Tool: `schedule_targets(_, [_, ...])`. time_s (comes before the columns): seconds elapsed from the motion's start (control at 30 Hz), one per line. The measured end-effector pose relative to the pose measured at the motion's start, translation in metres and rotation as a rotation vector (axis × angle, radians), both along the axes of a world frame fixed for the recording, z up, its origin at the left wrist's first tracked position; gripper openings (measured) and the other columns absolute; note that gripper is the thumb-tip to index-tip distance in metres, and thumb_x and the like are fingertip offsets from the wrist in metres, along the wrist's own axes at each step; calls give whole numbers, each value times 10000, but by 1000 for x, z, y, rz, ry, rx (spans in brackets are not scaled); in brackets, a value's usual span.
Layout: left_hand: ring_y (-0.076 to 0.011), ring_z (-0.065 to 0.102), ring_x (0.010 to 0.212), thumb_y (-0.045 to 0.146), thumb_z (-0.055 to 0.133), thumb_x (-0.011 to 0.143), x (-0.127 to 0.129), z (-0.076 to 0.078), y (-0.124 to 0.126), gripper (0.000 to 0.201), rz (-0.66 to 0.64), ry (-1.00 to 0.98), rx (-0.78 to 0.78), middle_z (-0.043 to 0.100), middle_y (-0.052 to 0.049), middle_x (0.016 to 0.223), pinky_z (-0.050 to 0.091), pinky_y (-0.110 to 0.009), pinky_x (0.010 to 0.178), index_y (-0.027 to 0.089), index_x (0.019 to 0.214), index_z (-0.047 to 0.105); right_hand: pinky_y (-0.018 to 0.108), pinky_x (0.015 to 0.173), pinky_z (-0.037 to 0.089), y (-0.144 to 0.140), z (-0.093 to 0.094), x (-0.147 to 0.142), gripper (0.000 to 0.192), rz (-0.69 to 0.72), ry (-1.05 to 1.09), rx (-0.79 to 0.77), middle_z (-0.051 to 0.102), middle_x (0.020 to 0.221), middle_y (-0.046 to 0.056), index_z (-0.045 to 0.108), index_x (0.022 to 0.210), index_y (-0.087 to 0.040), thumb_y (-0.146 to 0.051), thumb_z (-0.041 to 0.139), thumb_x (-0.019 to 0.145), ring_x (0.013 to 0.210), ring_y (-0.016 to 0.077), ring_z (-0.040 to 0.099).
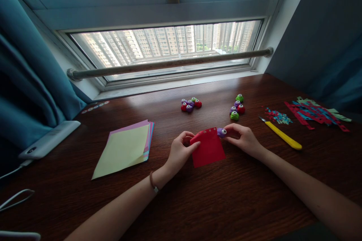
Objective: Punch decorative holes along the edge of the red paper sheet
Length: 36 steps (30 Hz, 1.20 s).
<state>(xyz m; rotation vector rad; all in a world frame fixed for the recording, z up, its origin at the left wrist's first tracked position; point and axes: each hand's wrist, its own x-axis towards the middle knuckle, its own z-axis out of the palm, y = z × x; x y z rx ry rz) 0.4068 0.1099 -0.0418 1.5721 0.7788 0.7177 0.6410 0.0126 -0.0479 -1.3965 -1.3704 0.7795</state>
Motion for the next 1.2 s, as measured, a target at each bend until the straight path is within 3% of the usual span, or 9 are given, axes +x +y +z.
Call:
schedule_targets(0.27, [-164,602,706,314,681,705,0,-1,0,261,27,3,11,640,-17,765,473,-251,611,171,863,530,344,848,522,0,2,0,237,-6,-52,32,611,978,30,602,979,-218,-268,634,749,911,194,606])
schedule_targets(0.83, [-168,617,709,327,667,720,-1,-3,1,247,3,41,63,654,-15,764,479,-249,606,178,859,527,315,793,496,0,14,-1,179,-50,-375,228,624,949,33,650,951,-257,-253,592,783,887,183,591])
schedule_targets(1.2, [-173,619,724,294,652,747,-2,-5,1,202,-16,204,291,661,-7,787,458,-258,643,200,876,529,311,833,483,2,6,4,246,65,-375,154,614,1011,28,636,1045,-273,-290,589,804,923,180,589])
